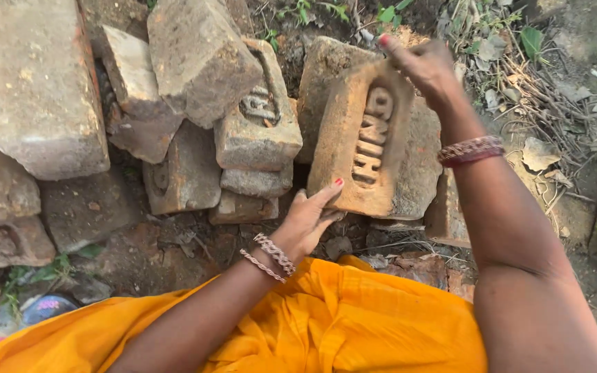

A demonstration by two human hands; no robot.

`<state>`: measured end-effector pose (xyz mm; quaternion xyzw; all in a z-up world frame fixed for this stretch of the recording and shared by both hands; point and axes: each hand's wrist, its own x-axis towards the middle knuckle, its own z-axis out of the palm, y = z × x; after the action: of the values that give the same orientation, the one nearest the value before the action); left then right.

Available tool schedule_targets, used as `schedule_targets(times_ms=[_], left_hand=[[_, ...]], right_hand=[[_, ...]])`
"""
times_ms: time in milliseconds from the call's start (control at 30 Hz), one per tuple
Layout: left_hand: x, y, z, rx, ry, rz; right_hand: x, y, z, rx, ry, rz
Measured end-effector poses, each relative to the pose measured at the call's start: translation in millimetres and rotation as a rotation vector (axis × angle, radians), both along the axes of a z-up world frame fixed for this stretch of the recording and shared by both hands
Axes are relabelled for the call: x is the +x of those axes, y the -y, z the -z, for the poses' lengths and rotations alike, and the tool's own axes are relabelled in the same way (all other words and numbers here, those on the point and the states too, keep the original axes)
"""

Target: The person sits on the ground beside a pile of used bricks and stacks them one at a time, picking each brick from the ground pile and placing it into a growing stack in front of them, turning some bricks to align them.

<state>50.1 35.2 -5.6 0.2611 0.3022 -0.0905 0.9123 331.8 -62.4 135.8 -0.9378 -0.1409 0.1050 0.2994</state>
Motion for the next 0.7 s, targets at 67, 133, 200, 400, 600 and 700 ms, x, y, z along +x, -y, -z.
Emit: schedule_targets(times_ms=[67,133,200,400,600,700], left_hand=[[-1,4,-45,0.232,-0.090,0.103],[-10,20,-69,0.467,-0.180,0.192],[-25,46,-71,0.660,-0.005,0.142],[-28,-15,-133,1.563,0.499,-0.353],[12,-144,-123,1.421,0.197,-0.689],[18,-165,-92,1.396,0.026,-0.680]], right_hand=[[2,-1,-7,0.017,0.068,-0.030],[3,-6,-5,0.038,0.137,-0.072],[2,-15,7,0.195,0.315,-0.251],[10,-60,35,0.174,0.088,-0.166],[-21,-140,25,0.513,-0.466,-0.141],[-38,-183,10,0.580,-0.511,-0.266]])
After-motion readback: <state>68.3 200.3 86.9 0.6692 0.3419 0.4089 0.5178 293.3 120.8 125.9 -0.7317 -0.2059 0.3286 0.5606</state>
